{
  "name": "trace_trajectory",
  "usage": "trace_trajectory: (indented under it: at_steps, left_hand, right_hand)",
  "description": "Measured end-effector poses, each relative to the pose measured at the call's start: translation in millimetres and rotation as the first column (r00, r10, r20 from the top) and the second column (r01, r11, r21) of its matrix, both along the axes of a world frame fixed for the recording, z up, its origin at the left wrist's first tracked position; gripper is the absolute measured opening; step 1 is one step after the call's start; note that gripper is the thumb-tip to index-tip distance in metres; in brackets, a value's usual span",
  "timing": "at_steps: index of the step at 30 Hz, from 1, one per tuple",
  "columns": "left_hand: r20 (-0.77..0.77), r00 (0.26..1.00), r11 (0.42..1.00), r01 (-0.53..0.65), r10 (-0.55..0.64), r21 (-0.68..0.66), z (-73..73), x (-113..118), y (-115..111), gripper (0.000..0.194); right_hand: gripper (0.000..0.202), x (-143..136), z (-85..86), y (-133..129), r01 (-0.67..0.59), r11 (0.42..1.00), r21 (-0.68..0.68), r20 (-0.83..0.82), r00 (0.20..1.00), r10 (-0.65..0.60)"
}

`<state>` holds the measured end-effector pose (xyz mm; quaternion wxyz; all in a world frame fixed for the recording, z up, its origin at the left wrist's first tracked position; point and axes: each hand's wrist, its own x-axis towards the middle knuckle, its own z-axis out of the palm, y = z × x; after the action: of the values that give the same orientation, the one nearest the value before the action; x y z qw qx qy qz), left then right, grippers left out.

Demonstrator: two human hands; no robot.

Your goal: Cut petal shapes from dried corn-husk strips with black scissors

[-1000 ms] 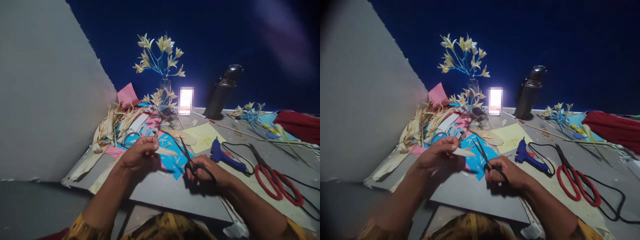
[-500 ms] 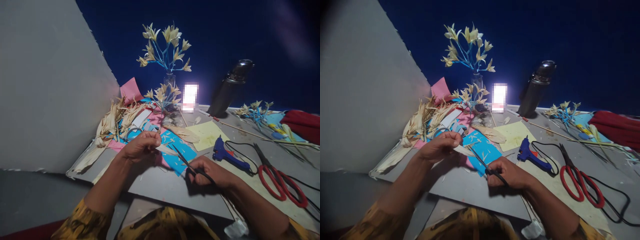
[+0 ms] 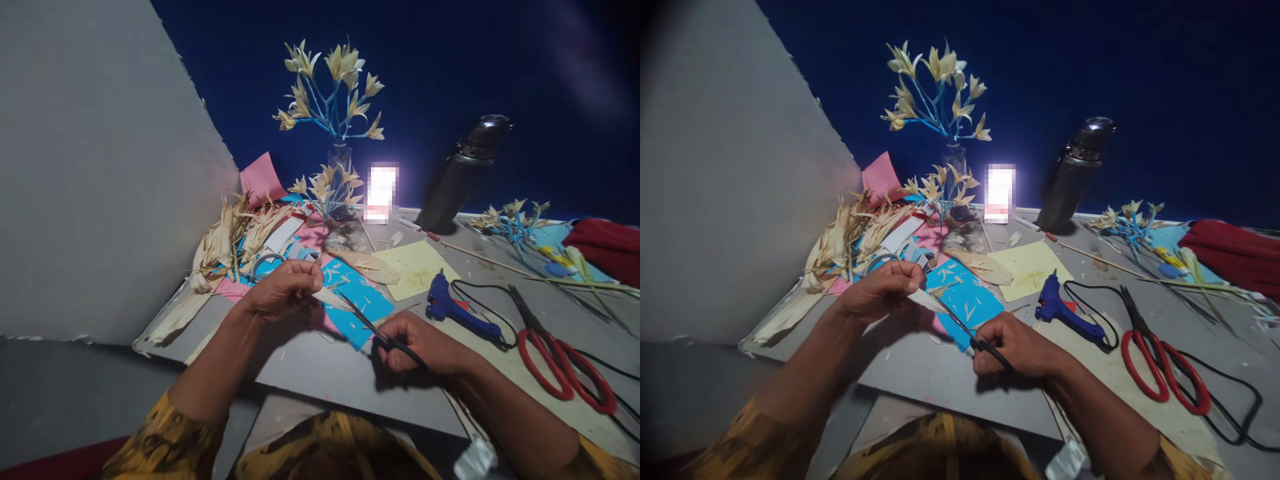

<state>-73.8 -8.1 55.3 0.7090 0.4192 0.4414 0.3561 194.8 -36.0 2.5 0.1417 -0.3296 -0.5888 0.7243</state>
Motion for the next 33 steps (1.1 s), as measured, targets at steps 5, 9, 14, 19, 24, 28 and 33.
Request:
trace_trajectory:
  at_steps: [5,9,14,19,24,28,33]
  left_hand:
    - [-0.011,0.999,0.999,0.031,-0.031,0.018,2.6,-1.3,0.4,0.017]
    - [-0.008,0.999,0.999,0.036,-0.036,0.031,3.0,-1.3,1.0,0.017]
    - [-0.012,0.999,0.999,0.032,-0.032,0.018,3.1,-0.7,0.8,0.018]
    - [-0.017,0.999,1.000,0.029,-0.029,0.007,1.6,-1.9,1.2,0.019]
    - [-0.008,0.999,0.998,0.045,-0.045,0.033,-1.2,-3.6,1.7,0.018]
    - [-0.007,0.998,0.997,0.064,-0.064,0.031,-1.1,-4.6,1.8,0.019]
    - [-0.017,0.997,0.996,0.070,-0.070,0.051,-1.6,-6.0,2.2,0.019]
  right_hand:
    - [0.053,-0.1,-0.9,-0.6,-0.004,1.000,-0.011,0.015,1.000,0.004]
    - [0.052,0.3,-1.6,-0.8,-0.005,1.000,0.001,0.022,1.000,0.005]
    - [0.053,-0.8,-0.1,-0.6,-0.009,1.000,0.007,0.040,0.999,0.009]
    - [0.050,-1.6,1.6,-0.1,0.002,1.000,0.018,0.057,0.998,-0.003]
    - [0.043,-2.1,3.1,-1.3,0.002,1.000,-0.002,0.071,0.997,-0.002]
    - [0.045,-2.5,2.4,-1.1,-0.008,1.000,0.017,0.070,0.998,0.007]
    - [0.051,-2.6,0.9,-1.4,-0.010,0.999,0.036,0.051,0.999,0.008]
